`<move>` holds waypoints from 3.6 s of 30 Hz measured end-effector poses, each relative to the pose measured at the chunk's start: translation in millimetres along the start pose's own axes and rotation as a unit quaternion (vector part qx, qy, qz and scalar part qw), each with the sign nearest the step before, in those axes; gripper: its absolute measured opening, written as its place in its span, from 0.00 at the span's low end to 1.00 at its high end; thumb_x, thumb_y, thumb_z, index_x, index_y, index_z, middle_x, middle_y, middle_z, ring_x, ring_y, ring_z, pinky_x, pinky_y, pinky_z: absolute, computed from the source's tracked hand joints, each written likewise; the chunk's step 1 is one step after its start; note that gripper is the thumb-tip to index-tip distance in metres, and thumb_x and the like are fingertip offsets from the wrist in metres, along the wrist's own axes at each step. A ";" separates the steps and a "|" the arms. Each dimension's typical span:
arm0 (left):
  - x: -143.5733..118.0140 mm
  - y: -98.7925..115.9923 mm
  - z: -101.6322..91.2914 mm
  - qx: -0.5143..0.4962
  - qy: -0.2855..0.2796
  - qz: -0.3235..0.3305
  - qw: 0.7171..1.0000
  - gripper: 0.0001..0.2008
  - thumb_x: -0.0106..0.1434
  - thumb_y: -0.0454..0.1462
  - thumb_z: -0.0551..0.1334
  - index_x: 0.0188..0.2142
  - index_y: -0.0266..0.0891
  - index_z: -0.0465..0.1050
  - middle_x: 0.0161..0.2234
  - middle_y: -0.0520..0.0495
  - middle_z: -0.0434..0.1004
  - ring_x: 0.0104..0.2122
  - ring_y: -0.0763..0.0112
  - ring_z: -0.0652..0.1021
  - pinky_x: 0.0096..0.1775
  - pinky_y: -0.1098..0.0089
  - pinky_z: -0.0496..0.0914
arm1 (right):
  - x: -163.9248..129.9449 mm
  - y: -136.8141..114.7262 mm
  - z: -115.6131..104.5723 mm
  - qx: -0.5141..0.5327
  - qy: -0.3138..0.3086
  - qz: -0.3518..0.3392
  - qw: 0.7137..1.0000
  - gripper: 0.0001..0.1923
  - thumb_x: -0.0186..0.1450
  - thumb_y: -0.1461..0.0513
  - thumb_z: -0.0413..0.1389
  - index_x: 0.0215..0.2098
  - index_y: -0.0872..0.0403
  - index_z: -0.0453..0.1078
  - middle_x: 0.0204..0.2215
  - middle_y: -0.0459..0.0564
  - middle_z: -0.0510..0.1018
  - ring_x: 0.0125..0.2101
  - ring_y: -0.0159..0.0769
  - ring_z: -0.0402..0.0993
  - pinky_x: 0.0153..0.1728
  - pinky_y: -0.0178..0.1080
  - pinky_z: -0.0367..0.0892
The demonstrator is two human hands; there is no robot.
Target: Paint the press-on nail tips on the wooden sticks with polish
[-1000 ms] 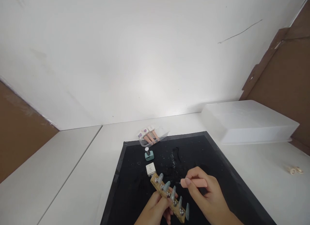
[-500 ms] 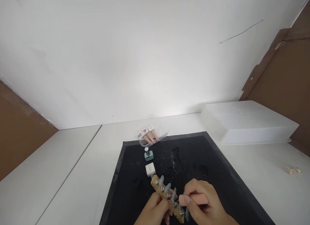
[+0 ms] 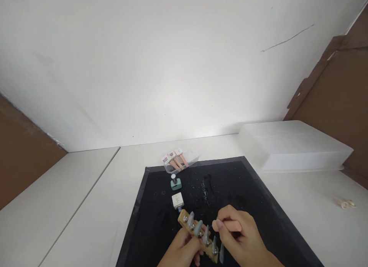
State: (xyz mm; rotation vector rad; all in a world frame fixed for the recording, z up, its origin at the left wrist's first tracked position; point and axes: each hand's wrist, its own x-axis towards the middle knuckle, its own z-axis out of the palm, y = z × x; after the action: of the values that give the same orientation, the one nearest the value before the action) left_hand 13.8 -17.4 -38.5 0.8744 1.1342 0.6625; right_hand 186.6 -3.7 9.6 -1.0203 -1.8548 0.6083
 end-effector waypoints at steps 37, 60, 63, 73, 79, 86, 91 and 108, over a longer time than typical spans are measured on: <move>-3.6 10.3 4.8 0.057 -0.012 0.036 0.998 0.20 0.53 0.45 0.59 0.42 0.35 0.67 0.24 0.54 0.62 0.24 0.75 0.66 0.26 0.73 0.63 | -2.0 -3.3 -2.3 0.114 -0.073 0.069 0.988 0.10 0.62 0.62 0.49 0.22 0.53 0.61 0.12 0.38 0.61 0.13 0.26 0.54 0.15 0.30 0.53; 0.9 -11.7 1.6 0.090 0.021 0.067 0.993 0.30 0.53 0.56 0.59 0.47 0.37 0.68 0.31 0.49 0.66 0.30 0.70 0.68 0.32 0.71 0.64 | 1.3 -3.4 -4.4 0.104 -0.096 0.059 0.988 0.10 0.62 0.64 0.49 0.22 0.52 0.58 0.12 0.36 0.54 0.13 0.25 0.50 0.15 0.30 0.50; -1.4 -9.6 3.7 0.092 0.013 0.086 0.992 0.32 0.52 0.58 0.59 0.47 0.37 0.68 0.33 0.48 0.66 0.31 0.70 0.67 0.35 0.70 0.64 | 1.9 -2.1 -4.1 0.094 -0.093 0.066 0.989 0.10 0.62 0.64 0.49 0.23 0.52 0.58 0.13 0.36 0.54 0.13 0.25 0.50 0.15 0.30 0.49; -9.0 -2.0 6.3 0.115 0.018 0.077 0.990 0.27 0.53 0.55 0.60 0.46 0.40 0.69 0.31 0.50 0.66 0.32 0.69 0.67 0.35 0.69 0.64 | -2.2 4.6 -1.3 0.043 -0.022 0.061 0.997 0.12 0.64 0.62 0.50 0.22 0.53 0.63 0.14 0.42 0.68 0.14 0.28 0.62 0.16 0.30 0.58; -8.1 -8.4 1.2 0.121 0.017 0.069 0.990 0.26 0.55 0.53 0.60 0.47 0.40 0.69 0.35 0.48 0.67 0.34 0.67 0.69 0.36 0.69 0.66 | -3.2 4.0 -2.1 0.020 0.019 0.067 0.997 0.12 0.64 0.62 0.50 0.23 0.53 0.64 0.13 0.42 0.68 0.14 0.29 0.63 0.16 0.30 0.59; -3.0 -7.4 2.5 0.114 0.018 0.086 0.990 0.28 0.53 0.56 0.58 0.46 0.40 0.69 0.33 0.48 0.66 0.33 0.67 0.68 0.37 0.67 0.66 | 1.7 -2.8 -7.1 0.009 -0.026 -0.038 0.999 0.09 0.62 0.65 0.50 0.23 0.53 0.65 0.14 0.42 0.71 0.14 0.28 0.66 0.20 0.30 0.62; -2.7 -2.1 7.6 0.096 0.007 0.103 0.990 0.29 0.52 0.58 0.57 0.43 0.39 0.70 0.31 0.50 0.65 0.30 0.71 0.66 0.35 0.68 0.65 | 2.0 -2.1 -5.8 0.002 -0.045 -0.031 0.999 0.11 0.62 0.64 0.49 0.22 0.54 0.64 0.13 0.41 0.68 0.13 0.28 0.63 0.18 0.29 0.60; -2.0 -6.0 3.3 0.112 0.017 0.084 0.990 0.25 0.54 0.54 0.59 0.43 0.40 0.69 0.30 0.51 0.64 0.31 0.70 0.67 0.37 0.68 0.66 | -0.5 -2.9 -5.9 0.029 -0.016 -0.014 0.999 0.11 0.63 0.64 0.49 0.22 0.53 0.63 0.13 0.41 0.67 0.13 0.28 0.62 0.17 0.29 0.60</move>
State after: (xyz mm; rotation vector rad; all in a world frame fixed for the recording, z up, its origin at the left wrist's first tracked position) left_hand 16.4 -23.0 -42.1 1.1642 1.1892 0.6987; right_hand 190.8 -5.8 14.3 -0.9516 -1.8645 0.6612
